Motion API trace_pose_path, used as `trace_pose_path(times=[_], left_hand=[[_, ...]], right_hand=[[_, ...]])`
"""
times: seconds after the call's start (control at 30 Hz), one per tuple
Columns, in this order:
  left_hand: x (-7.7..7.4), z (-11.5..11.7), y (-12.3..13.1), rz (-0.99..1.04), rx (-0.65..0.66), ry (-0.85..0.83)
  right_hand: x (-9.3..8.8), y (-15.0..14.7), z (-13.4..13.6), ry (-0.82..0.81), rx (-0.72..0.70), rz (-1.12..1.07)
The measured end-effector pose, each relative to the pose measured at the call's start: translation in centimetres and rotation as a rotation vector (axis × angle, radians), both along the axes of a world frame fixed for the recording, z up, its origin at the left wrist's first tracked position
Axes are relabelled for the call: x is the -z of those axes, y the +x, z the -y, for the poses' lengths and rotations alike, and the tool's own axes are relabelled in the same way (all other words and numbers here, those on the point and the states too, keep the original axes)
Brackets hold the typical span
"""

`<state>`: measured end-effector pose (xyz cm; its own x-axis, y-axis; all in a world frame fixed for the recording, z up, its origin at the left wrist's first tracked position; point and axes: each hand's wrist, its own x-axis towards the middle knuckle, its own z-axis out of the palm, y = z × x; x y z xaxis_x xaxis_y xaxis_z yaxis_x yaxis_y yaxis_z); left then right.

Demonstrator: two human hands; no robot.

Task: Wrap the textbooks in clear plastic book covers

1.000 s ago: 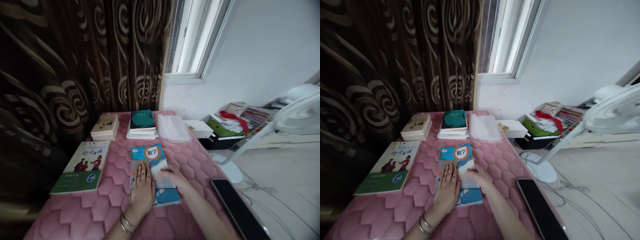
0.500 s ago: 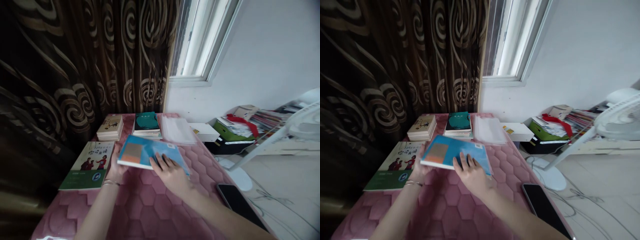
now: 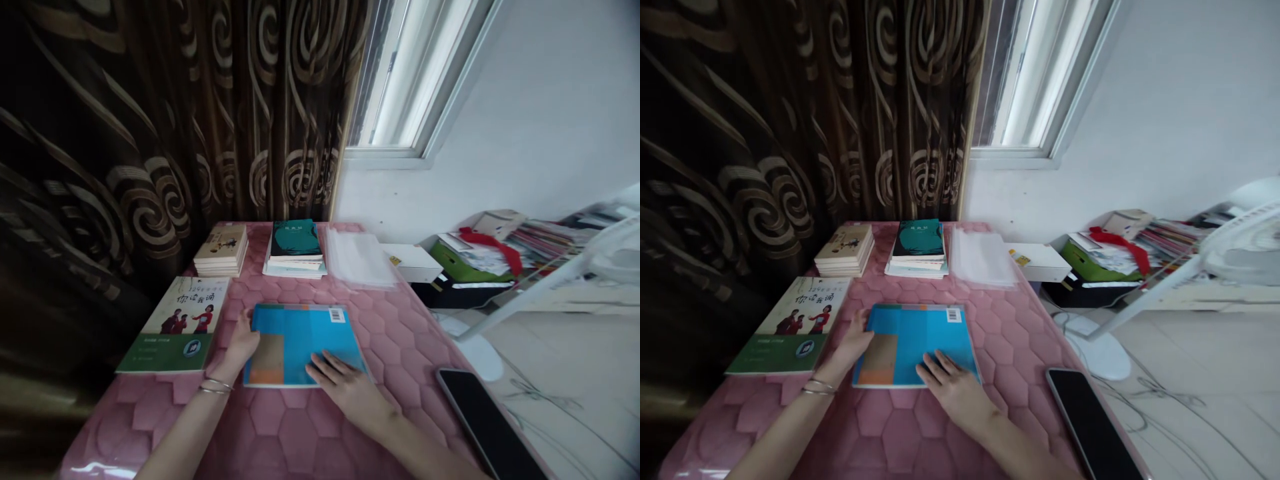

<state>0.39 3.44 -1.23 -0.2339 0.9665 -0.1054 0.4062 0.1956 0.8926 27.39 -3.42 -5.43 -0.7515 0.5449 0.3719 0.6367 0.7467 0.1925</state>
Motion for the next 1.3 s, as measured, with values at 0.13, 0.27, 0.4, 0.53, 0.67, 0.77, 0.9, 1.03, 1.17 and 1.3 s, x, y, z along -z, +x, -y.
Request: trace_pose_path(times=[0.13, 0.27, 0.4, 0.53, 0.67, 0.77, 0.9, 1.03, 1.17, 1.3], left_hand=[[-0.6, 1.2, 2.8, -0.746, 0.296, 0.189], [-0.1, 1.9, 5.9, -0.951, 0.689, 0.233], [1.0, 1.5, 6.4, -0.831, 0.606, 0.267], [1.6, 0.5, 4.0, -0.730, 0.438, 0.238], [2.1, 0.3, 1.5, -0.779, 0.330, 0.193], [2.3, 1.5, 0.3, -0.855, 0.277, 0.214], [2.0, 4.5, -1.8, -0.906, 0.494, 0.320], [1.4, 7.2, -4.9, -0.838, 0.725, 0.349], [0.9, 8.1, -6.5, -0.805, 0.735, 0.315], [0.3, 7.8, -6.4, -0.755, 0.737, 0.246]], right_hand=[[0.3, 0.4, 0.0, -0.091, 0.006, -0.044], [0.1, 0.5, 0.2, -0.176, -0.008, -0.045], [-0.6, 1.4, 0.7, -0.253, -0.013, -0.008], [-1.5, 2.8, 1.4, -0.367, -0.032, -0.004], [-2.3, 3.5, 1.8, -0.470, -0.021, -0.012], [-2.8, 3.5, 1.8, -0.515, -0.017, -0.006], [-2.6, 4.0, 1.6, -0.472, -0.012, -0.011], [-1.6, 5.7, 1.5, -0.326, 0.015, -0.013], [-1.8, 7.3, 1.7, -0.314, 0.025, -0.100], [-3.1, 7.6, 1.6, -0.380, 0.118, -0.156]])
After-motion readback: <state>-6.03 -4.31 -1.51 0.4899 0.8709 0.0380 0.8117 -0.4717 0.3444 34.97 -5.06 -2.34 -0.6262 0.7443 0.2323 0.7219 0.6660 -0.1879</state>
